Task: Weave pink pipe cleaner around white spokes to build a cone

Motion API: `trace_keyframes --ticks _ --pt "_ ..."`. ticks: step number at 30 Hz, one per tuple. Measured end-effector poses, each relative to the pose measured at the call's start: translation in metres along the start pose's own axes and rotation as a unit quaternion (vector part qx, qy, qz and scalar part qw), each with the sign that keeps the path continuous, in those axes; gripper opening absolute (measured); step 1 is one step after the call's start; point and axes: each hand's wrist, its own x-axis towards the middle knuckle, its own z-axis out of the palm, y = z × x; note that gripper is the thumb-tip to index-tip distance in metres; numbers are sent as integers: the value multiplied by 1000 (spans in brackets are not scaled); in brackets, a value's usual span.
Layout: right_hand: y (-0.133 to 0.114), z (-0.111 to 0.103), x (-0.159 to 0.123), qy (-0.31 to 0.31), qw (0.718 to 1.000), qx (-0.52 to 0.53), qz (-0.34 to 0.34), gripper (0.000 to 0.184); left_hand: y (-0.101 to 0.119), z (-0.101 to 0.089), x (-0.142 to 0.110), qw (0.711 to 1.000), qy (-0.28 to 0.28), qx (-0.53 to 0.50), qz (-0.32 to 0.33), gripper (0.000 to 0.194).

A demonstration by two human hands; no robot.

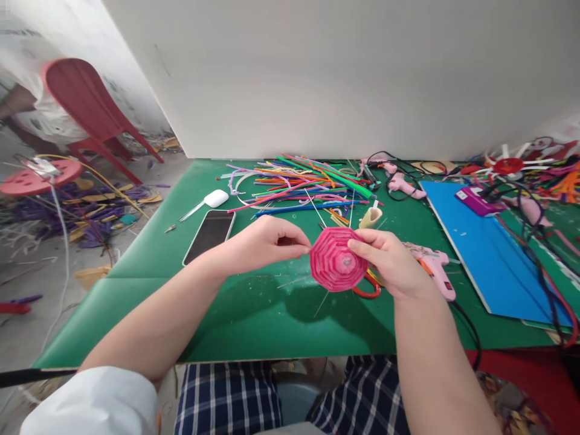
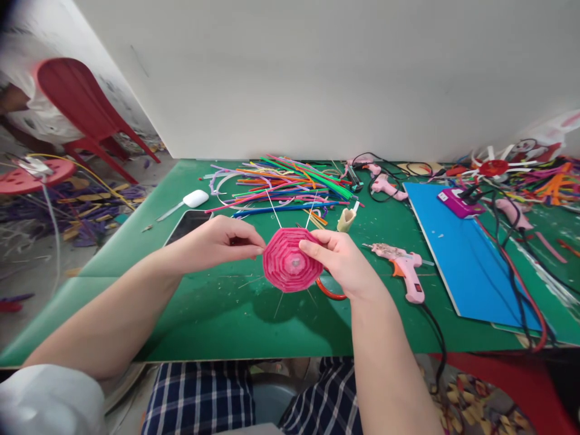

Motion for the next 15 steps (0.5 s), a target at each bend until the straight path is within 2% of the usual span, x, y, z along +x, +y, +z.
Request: trace_keyframes --ticks 7,15 --pt "1 -1 0 10 1000 2 -4 22 1 3 1 1000 25 5 -5 18" --pt "4 0 3 6 1000 16 2 21 0 -4 -1 999 12 31 12 22"
